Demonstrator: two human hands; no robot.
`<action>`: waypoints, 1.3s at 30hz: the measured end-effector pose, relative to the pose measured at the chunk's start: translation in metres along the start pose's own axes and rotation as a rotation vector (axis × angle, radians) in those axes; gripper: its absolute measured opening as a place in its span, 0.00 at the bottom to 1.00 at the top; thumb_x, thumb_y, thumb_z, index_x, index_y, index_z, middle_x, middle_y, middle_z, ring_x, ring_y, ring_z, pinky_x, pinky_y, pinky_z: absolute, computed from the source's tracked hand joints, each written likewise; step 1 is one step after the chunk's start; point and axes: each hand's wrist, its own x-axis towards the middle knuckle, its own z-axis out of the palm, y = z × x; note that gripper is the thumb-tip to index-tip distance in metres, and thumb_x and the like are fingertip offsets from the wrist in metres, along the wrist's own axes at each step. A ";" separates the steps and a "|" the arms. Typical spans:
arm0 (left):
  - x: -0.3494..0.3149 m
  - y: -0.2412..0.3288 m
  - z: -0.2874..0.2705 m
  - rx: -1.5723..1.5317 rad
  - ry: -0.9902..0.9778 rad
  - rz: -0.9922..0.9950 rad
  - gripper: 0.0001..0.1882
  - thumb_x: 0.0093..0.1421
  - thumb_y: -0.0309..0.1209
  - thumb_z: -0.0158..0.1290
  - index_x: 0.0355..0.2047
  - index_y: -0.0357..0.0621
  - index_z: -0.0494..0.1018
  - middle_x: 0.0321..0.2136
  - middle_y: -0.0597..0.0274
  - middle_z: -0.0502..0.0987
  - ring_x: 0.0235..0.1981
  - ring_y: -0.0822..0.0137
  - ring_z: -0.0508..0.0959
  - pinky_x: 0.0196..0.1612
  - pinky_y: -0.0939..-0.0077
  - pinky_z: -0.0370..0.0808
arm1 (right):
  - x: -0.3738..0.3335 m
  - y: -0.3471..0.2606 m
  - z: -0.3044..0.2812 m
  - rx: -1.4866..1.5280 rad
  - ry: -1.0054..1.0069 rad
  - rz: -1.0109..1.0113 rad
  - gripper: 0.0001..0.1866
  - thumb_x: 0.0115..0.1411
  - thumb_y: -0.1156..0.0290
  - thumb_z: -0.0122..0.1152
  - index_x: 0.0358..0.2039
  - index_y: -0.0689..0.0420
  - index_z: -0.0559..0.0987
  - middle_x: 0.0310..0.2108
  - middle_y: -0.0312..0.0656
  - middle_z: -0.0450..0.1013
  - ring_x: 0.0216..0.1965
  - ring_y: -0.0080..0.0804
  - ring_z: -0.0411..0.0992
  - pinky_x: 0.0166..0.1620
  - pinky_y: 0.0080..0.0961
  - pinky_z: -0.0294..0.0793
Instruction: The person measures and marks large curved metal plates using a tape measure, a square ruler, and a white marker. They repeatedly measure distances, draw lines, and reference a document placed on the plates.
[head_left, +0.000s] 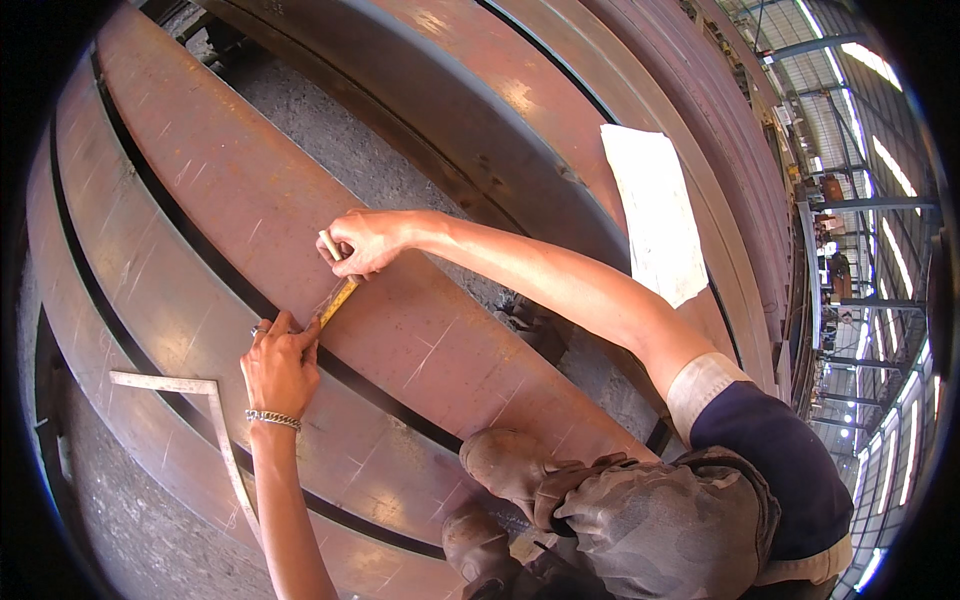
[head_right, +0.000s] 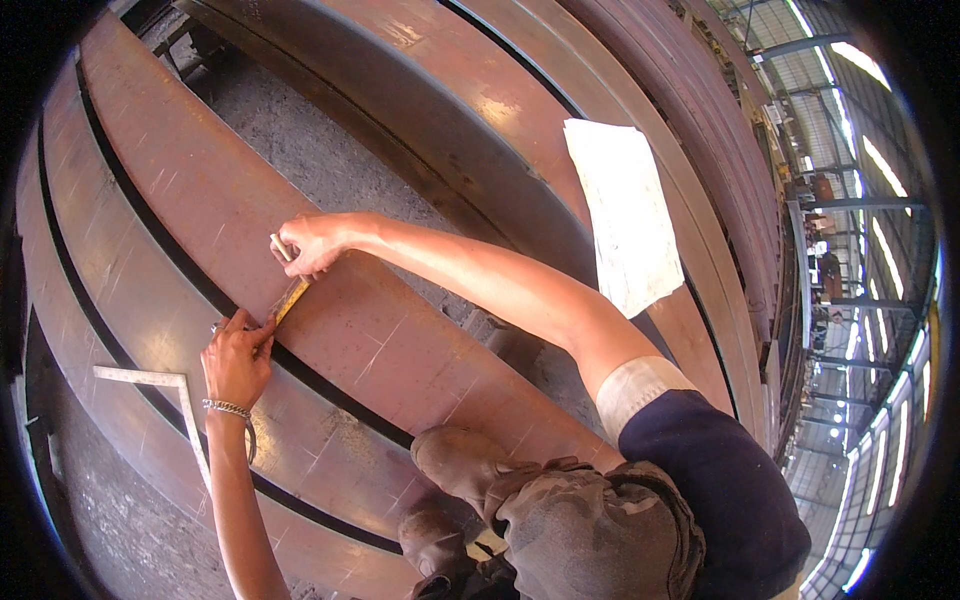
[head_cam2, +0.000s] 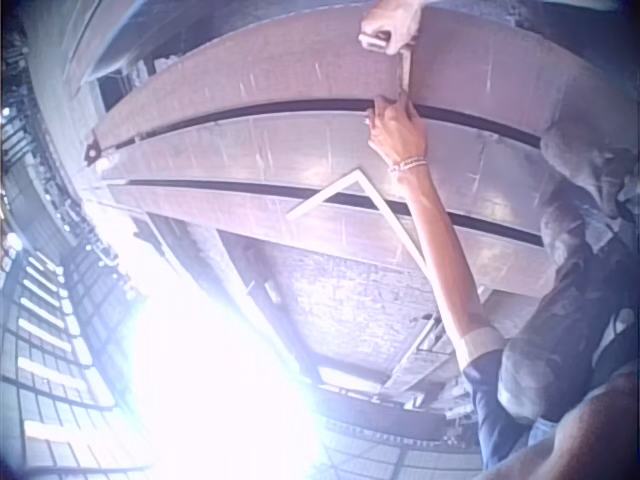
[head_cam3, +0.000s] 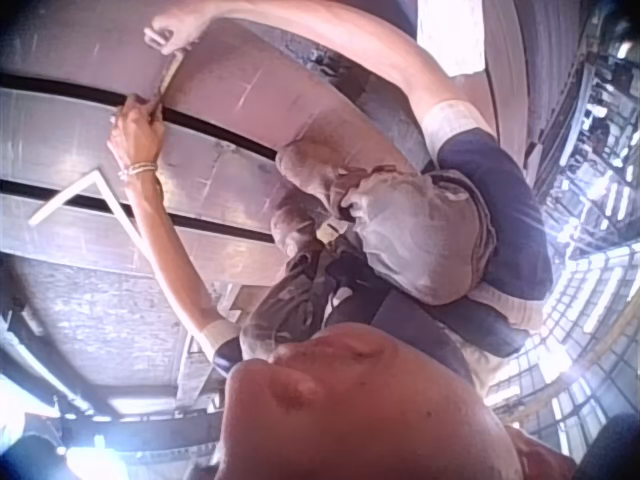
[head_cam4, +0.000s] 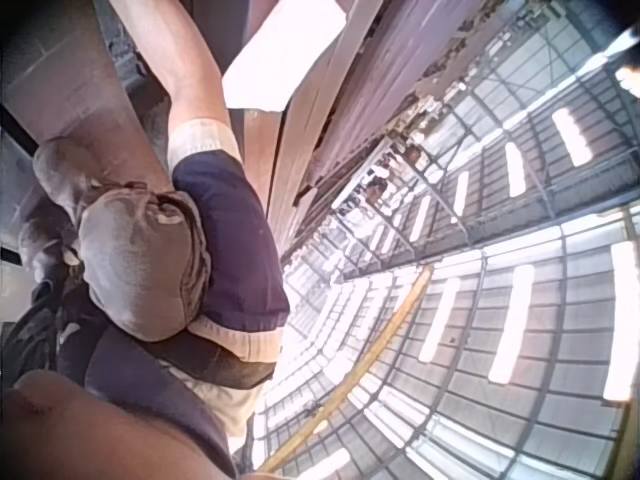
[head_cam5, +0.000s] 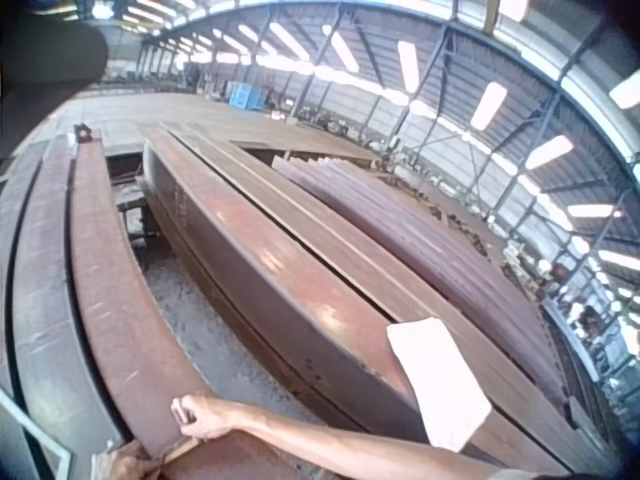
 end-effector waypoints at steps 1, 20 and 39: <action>0.000 0.000 0.000 0.002 -0.001 0.000 0.16 0.56 0.28 0.61 0.45 0.59 0.84 0.37 0.61 0.76 0.49 0.48 0.79 0.43 0.55 0.80 | -0.001 0.000 0.000 -0.004 0.001 0.001 0.07 0.60 0.72 0.59 0.27 0.61 0.74 0.20 0.40 0.77 0.22 0.27 0.76 0.27 0.27 0.74; -0.001 -0.001 0.000 -0.003 0.039 0.033 0.14 0.57 0.27 0.60 0.43 0.57 0.84 0.35 0.62 0.76 0.43 0.52 0.78 0.40 0.58 0.80 | -0.009 -0.014 0.018 -0.136 0.641 -0.293 0.06 0.60 0.72 0.62 0.30 0.59 0.74 0.20 0.52 0.75 0.22 0.48 0.76 0.26 0.40 0.72; -0.062 0.033 -0.048 -0.551 0.154 -0.257 0.36 0.51 0.28 0.68 0.59 0.48 0.65 0.37 0.55 0.83 0.34 0.61 0.84 0.37 0.66 0.80 | -0.097 -0.045 -0.030 0.327 1.002 -0.272 0.06 0.68 0.72 0.57 0.35 0.60 0.73 0.25 0.37 0.76 0.27 0.19 0.76 0.28 0.19 0.74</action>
